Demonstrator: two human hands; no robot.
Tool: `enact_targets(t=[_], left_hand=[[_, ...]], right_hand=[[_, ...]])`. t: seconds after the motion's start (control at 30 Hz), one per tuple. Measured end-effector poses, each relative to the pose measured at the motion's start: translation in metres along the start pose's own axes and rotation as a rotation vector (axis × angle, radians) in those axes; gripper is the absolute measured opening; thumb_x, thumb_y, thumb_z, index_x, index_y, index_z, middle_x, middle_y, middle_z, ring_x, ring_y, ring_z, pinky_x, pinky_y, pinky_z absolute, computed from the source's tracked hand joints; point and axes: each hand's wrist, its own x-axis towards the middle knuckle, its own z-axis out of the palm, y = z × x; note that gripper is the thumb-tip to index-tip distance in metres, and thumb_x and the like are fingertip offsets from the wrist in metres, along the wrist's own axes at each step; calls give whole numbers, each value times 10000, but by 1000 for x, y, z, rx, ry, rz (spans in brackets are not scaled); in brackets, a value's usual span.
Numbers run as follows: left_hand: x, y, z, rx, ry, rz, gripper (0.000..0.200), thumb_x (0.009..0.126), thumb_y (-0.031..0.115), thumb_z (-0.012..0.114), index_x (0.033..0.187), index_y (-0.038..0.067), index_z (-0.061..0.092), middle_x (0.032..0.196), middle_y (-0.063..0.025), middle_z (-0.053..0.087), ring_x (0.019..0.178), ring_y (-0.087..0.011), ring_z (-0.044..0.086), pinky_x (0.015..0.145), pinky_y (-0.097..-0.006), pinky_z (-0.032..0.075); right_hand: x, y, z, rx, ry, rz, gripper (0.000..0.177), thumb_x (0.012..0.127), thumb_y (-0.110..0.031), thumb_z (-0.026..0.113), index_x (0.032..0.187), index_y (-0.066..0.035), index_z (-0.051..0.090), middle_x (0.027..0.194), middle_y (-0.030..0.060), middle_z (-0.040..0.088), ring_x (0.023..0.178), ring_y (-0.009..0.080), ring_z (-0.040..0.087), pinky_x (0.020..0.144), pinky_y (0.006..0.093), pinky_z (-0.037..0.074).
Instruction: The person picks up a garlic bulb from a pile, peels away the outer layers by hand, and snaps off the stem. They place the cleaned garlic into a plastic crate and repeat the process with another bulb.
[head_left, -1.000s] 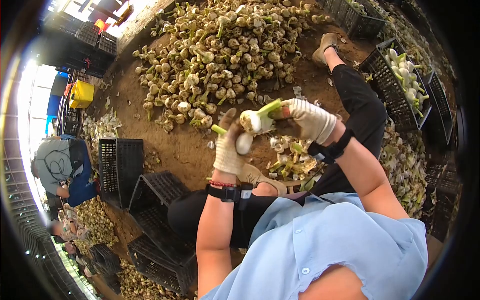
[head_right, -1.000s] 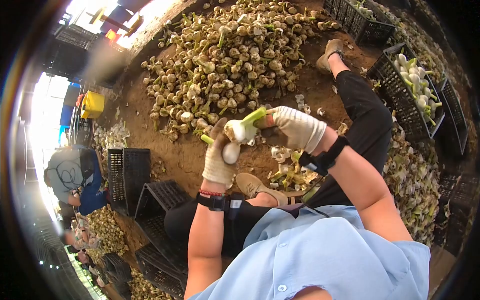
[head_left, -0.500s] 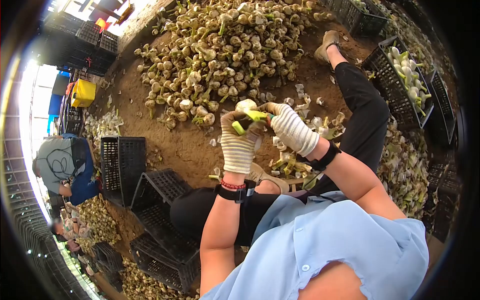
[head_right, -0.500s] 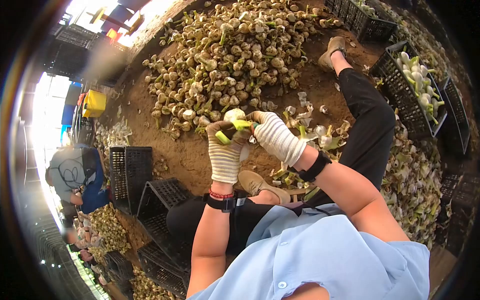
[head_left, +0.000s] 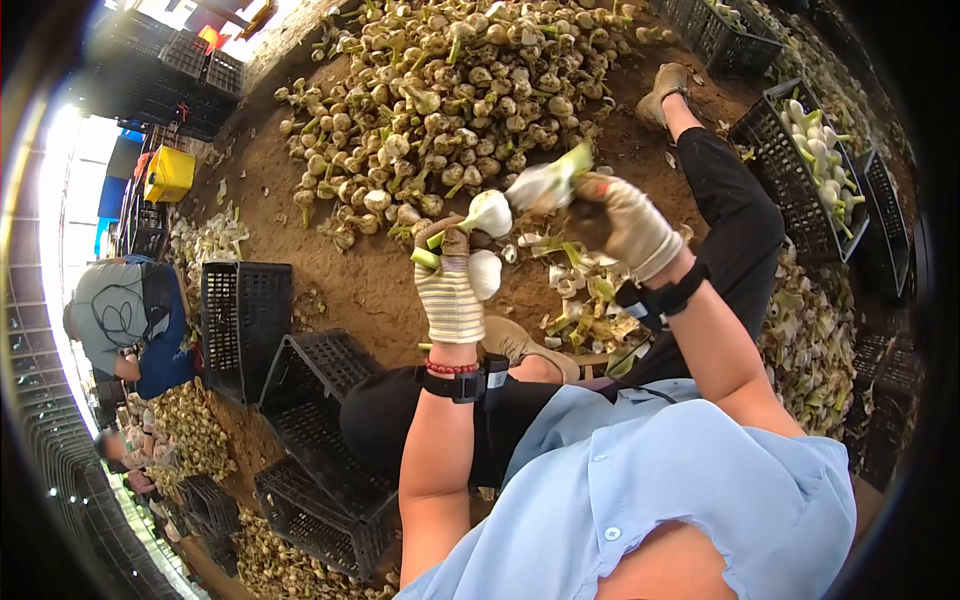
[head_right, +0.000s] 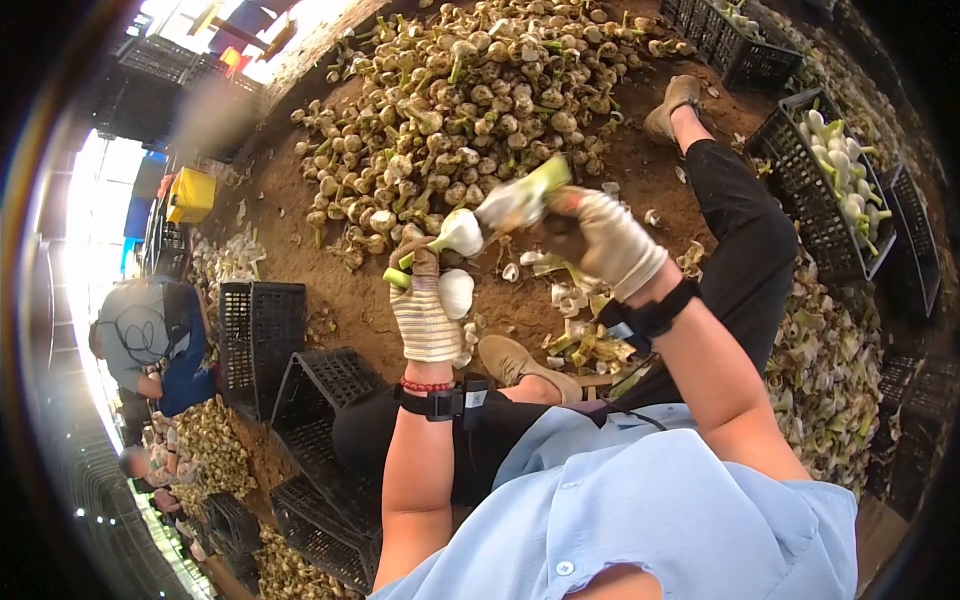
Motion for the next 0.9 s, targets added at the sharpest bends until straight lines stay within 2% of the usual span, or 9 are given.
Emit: enact_targets(t=[0.07, 0.13, 0.17, 0.27, 0.37, 0.53, 0.73, 0.87, 0.9], left_hand=[[4, -2, -8, -32, -45, 38, 231, 938, 258, 689, 1070, 76, 637, 959, -20, 638, 837, -102, 613, 694, -235, 517], [1, 1, -4, -22, -66, -7, 226, 929, 241, 701, 1066, 74, 636, 929, -24, 652, 796, -104, 632, 668, -224, 520], [0, 0, -3, 122, -110, 71, 214, 931, 228, 698, 1066, 73, 636, 914, -22, 654, 786, -103, 631, 672, -224, 519], [-6, -4, 3, 394, -155, 197, 179, 937, 142, 682, 1092, 64, 635, 898, -19, 668, 781, -93, 624, 685, -227, 511], [-13, 6, 11, 549, -206, 233, 228, 915, 43, 663, 1141, 42, 633, 902, -22, 671, 778, -82, 588, 693, -234, 493], [-8, -3, 1, 694, -298, 388, 234, 908, 5, 647, 1140, 38, 652, 926, -34, 674, 806, -107, 606, 722, -251, 502], [-1, 0, -12, 641, -370, 538, 216, 885, -8, 676, 1096, 37, 666, 1031, -66, 665, 914, -155, 633, 793, -272, 498], [5, 8, -16, -150, -138, -116, 252, 919, 142, 696, 1142, 48, 627, 1004, -64, 659, 841, -136, 659, 735, -230, 579], [10, 6, -20, -213, -131, -148, 236, 930, 173, 687, 1124, 49, 634, 1011, -63, 662, 862, -143, 661, 693, -257, 590]], right_hand=[[20, -22, -56, -69, -272, -5, 120, 933, -118, 582, 985, -20, 627, 918, 81, 673, 811, 182, 645, 745, 297, 539], [29, -18, -47, -1427, -79, -96, 213, 936, -115, 555, 1107, -12, 627, 949, 125, 696, 807, 225, 649, 663, 348, 513], [19, -13, -50, -1817, 41, -81, 395, 923, -151, 548, 1261, 53, 537, 1130, 219, 667, 1018, 345, 647, 876, 399, 523], [2, 1, -6, -1792, -87, -483, 420, 906, -128, 585, 1316, -48, 545, 1144, 223, 649, 1027, 394, 625, 846, 416, 528], [-15, 12, 37, -1825, -251, -1032, 256, 862, -175, 631, 1080, -42, 656, 910, 130, 648, 871, 316, 643, 741, 403, 525], [-11, 18, 43, -2155, -235, -1361, 208, 808, -163, 631, 970, -37, 662, 799, 87, 599, 760, 278, 612, 666, 379, 498], [30, -15, 1, -1931, -197, -955, 174, 808, -122, 698, 931, -21, 627, 886, 149, 631, 829, 322, 635, 716, 413, 541], [31, -28, -22, -2550, -152, 123, 350, 869, -118, 641, 1199, -8, 604, 999, 177, 669, 956, 311, 658, 824, 380, 545], [29, -29, -29, -2550, -162, 124, 350, 869, -118, 641, 1199, -8, 604, 999, 177, 669, 956, 311, 658, 824, 380, 545]])
